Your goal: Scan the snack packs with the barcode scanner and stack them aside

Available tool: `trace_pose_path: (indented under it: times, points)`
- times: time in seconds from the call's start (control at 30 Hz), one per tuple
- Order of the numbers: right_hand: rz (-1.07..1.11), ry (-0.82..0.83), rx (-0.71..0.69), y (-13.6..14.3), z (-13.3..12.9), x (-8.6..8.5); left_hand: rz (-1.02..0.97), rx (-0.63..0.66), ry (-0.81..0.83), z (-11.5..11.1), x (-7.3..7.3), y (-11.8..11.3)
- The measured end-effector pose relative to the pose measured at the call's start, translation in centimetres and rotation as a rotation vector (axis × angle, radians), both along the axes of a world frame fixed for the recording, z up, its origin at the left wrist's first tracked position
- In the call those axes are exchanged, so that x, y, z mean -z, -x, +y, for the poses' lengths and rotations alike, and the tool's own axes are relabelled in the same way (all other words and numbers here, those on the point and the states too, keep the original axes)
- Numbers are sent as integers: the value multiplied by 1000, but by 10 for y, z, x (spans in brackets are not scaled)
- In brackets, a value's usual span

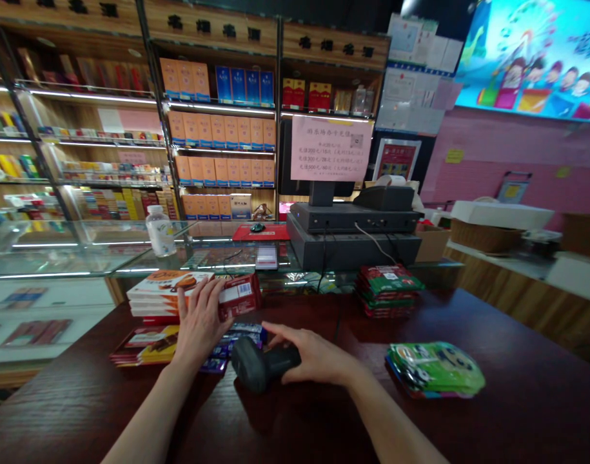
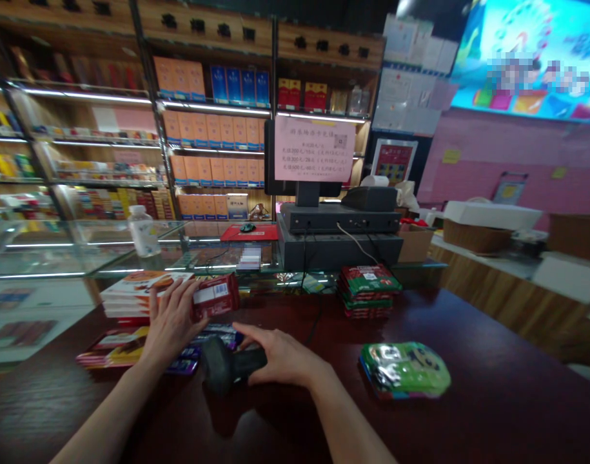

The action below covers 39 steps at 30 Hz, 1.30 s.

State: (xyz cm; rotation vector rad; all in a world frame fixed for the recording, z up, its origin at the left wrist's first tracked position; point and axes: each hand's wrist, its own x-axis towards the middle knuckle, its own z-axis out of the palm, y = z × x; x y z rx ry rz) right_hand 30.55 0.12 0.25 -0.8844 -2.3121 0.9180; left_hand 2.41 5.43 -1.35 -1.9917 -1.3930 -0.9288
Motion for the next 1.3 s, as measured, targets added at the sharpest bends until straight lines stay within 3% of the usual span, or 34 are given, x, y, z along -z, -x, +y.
trace_pose_path:
  times: [0.33, 0.53, 0.63, 0.8, 0.87, 1.07, 1.3]
  points:
    - [-155, -72, -70, 8, -1, 8, -14, 20, 12, -1, -1, 0]
    - [-160, -60, -63, 7, -2, 5, -13, 39, -24, -2, -4, -2]
    - [-45, -14, 6, 5, -1, 2, -12, 66, -24, -4, -8, -4]
    - [332, -71, 435, 7, 12, 10, 41, 146, -47, -9, -17, -14]
    - [481, -40, 521, 10, 18, 14, 66, 173, -47, -12, -22, -19]
    - [734, 99, 539, 15, 29, 17, 113, 226, -40, -21, -31, -31]
    - [755, 125, 511, 13, 28, 15, 84, 217, 21, -24, -30, -35]
